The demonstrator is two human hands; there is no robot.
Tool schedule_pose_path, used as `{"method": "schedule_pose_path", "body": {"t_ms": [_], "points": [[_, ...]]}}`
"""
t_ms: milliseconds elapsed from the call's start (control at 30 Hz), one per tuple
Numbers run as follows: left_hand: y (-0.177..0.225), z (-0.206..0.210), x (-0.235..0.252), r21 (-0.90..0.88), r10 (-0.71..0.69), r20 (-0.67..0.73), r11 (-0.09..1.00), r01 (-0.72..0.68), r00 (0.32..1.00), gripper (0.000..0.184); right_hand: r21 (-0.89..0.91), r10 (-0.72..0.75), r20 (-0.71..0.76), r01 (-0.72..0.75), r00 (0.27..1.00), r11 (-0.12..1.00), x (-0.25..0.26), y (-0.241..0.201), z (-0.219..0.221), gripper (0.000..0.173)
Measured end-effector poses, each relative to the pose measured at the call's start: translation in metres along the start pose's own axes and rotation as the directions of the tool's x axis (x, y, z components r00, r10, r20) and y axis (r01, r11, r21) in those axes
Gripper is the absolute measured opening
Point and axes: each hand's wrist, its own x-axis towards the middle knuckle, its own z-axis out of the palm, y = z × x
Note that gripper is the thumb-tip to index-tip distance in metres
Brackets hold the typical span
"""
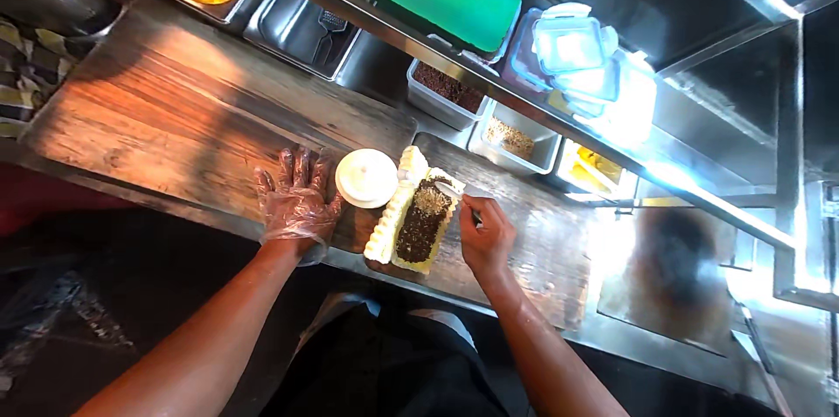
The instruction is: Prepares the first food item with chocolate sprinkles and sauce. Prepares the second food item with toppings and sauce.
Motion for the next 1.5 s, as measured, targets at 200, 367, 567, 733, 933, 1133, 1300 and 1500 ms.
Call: {"method": "schedule_pose_path", "body": {"t_ms": [200, 367, 567, 733, 933, 1133, 1300, 1500], "points": [[-0.001, 0.003, 0.001, 0.004, -0.002, 0.003, 1.000, 0.002, 1.000, 0.079, 0.126, 0.005, 0.156, -0.025, 0.988, 0.992, -0.015, 0.007, 0.007, 0.014], [0.000, 0.002, 0.002, 0.007, -0.022, 0.018, 1.000, 0.022, 1.000, 0.079, 0.122, 0.178, 0.134, -0.194, 0.975, 0.973, -0.002, 0.012, 0.019, 0.014], [0.002, 0.000, 0.001, 0.000, -0.012, 0.007, 1.000, 0.012, 1.000, 0.078, 0.112, 0.336, 0.200, -0.362, 0.920, 0.925, 0.021, 0.012, 0.016, 0.012], [-0.001, 0.004, 0.002, 0.000, -0.016, 0.003, 1.000, 0.016, 1.000, 0.082, 0.098, 0.448, 0.288, -0.491, 0.846, 0.865, 0.036, 0.011, 0.013, 0.010], [-0.001, 0.005, 0.002, 0.010, -0.012, -0.004, 1.000, 0.012, 1.000, 0.080, 0.048, 0.567, 0.320, -0.611, 0.759, 0.790, 0.049, 0.010, 0.014, 0.008], [0.000, 0.002, 0.001, -0.008, -0.007, -0.001, 1.000, 0.007, 1.000, 0.079, 0.346, 0.684, 0.546, -0.873, 0.485, 0.343, 0.085, 0.012, -0.035, 0.011], [0.001, 0.002, 0.001, -0.011, -0.016, 0.002, 1.000, 0.016, 1.000, 0.083, -0.338, 0.418, 0.306, -0.313, 0.855, 0.887, 0.159, 0.084, -0.060, 0.020], [0.003, -0.003, 0.001, -0.017, -0.021, 0.020, 1.000, 0.022, 1.000, 0.088, -0.558, 0.311, 0.532, 0.050, 0.788, 0.828, 0.195, 0.154, -0.012, 0.024]]}}
